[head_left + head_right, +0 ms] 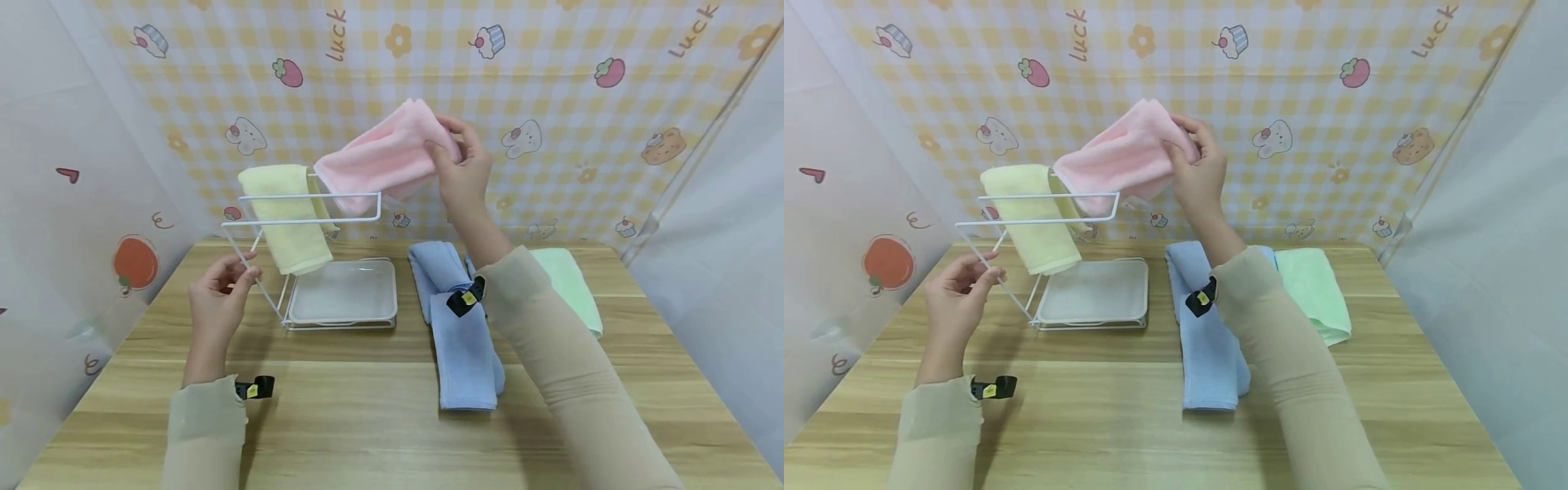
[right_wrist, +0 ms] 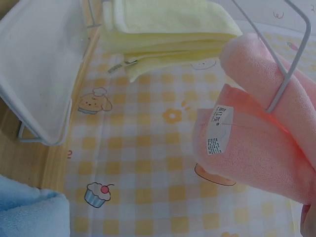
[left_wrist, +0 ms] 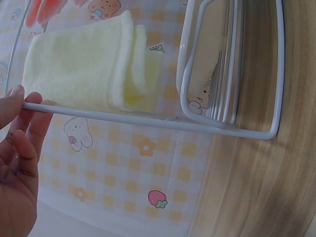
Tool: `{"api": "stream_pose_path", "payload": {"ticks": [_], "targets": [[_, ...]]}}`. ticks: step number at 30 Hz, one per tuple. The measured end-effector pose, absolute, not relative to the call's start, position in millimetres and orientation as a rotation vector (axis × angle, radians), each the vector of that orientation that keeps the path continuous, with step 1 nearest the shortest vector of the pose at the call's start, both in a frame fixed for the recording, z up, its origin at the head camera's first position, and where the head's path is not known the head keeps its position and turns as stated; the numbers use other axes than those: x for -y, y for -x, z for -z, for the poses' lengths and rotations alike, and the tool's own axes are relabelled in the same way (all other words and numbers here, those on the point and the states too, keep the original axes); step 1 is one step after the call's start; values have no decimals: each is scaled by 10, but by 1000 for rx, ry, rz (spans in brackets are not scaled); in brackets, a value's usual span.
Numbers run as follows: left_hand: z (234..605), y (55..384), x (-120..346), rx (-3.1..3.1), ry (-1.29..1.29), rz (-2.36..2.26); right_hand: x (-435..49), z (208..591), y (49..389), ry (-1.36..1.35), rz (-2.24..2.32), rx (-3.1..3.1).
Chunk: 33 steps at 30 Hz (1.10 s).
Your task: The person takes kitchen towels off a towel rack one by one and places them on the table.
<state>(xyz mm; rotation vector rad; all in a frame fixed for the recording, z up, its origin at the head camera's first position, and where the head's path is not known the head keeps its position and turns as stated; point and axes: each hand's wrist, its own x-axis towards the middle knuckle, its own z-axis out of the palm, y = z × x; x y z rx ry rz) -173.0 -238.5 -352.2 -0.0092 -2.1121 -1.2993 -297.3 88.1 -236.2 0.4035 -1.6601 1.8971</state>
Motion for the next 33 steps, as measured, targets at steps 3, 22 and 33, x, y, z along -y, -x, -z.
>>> {"api": "stream_pose_path", "payload": {"ticks": [3,22,33], "targets": [[3516,1730,2383,2110,16,1302,-926,2365,2937,-392,-1928,1624],[3526,1750,2377,2087,52,1311,-1315,2484,2869,-267,-1992,1408],[3542,1743,2389,2104,24,1301,-1575,2541,2737,-240,-1976,1368]]}}
